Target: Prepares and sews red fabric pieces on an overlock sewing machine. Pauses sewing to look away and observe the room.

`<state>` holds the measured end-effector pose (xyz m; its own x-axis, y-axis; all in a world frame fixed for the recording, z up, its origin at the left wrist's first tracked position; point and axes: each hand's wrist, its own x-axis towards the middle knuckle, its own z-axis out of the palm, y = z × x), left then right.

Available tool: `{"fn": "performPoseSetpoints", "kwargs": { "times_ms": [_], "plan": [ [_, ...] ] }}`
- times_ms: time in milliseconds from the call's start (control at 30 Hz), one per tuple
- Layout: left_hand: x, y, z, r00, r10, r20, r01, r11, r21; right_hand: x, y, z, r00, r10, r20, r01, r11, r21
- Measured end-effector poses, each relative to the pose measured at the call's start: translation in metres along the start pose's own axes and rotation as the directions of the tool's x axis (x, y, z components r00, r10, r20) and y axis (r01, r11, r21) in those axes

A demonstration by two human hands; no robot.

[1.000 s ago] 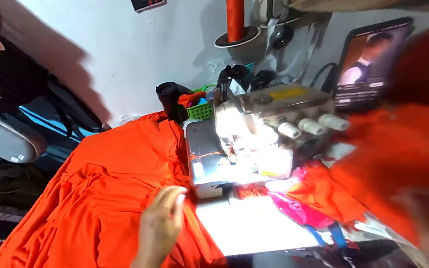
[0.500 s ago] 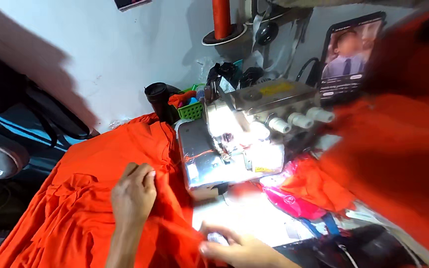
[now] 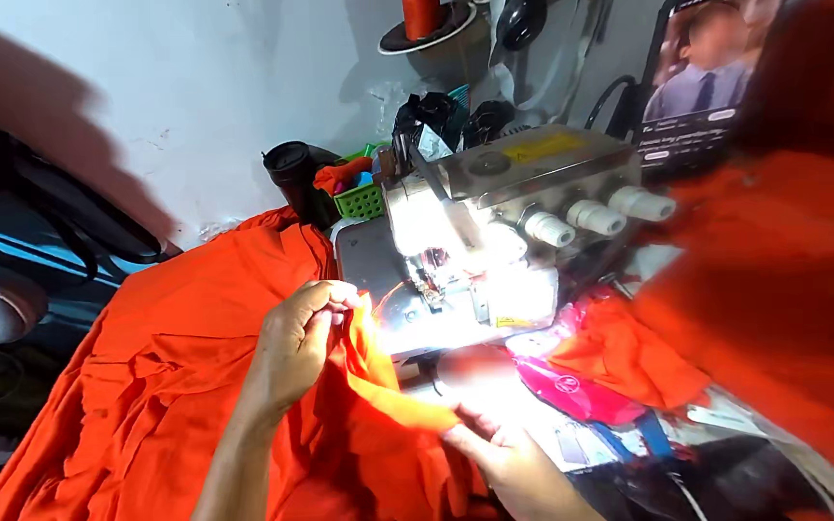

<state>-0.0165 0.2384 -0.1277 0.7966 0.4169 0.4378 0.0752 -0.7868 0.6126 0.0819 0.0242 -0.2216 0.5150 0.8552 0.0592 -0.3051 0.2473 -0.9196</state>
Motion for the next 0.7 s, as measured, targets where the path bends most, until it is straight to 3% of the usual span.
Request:
{"fn": "performPoseSetpoints", "kwargs": {
  "times_ms": [100,200,333,400,467,567,633,700],
  "plan": [
    [-0.007,0.0,-0.017,0.984,0.144,0.106,-0.151,0.987,0.053,0.004,-0.004,-0.003,0.995,-0.088,-0.052,0.087,0.996,-0.032],
    [-0.019,-0.003,-0.018,0.934,0.193,0.3,-0.229,0.969,0.088,0.008,-0.013,-0.009,0.992,-0.124,-0.028,0.122,0.991,-0.046],
    [-0.025,-0.004,-0.003,0.937,0.157,0.313,-0.209,0.968,0.14,0.013,-0.011,-0.01,0.989,-0.13,-0.069,0.112,0.97,-0.216],
    [-0.015,0.03,0.002,0.951,0.073,0.302,-0.107,0.99,0.096,0.009,-0.001,-0.008,0.975,-0.221,-0.02,0.183,0.85,-0.493],
    [-0.008,0.055,0.005,0.949,0.01,0.315,-0.049,0.992,0.116,0.003,0.013,0.0,0.944,-0.324,0.054,0.266,0.659,-0.704],
    [-0.013,0.038,0.002,0.944,0.061,0.325,-0.104,0.987,0.119,0.005,0.03,0.01,0.892,-0.444,0.091,0.325,0.487,-0.81],
    [-0.021,0.0,0.0,0.926,0.151,0.347,-0.216,0.964,0.157,0.01,0.032,0.009,0.908,-0.416,0.053,0.293,0.537,-0.791],
    [-0.023,-0.005,-0.005,0.899,0.163,0.407,-0.246,0.956,0.16,0.013,0.023,0.005,0.94,-0.34,0.032,0.266,0.672,-0.692]
  ]
}}
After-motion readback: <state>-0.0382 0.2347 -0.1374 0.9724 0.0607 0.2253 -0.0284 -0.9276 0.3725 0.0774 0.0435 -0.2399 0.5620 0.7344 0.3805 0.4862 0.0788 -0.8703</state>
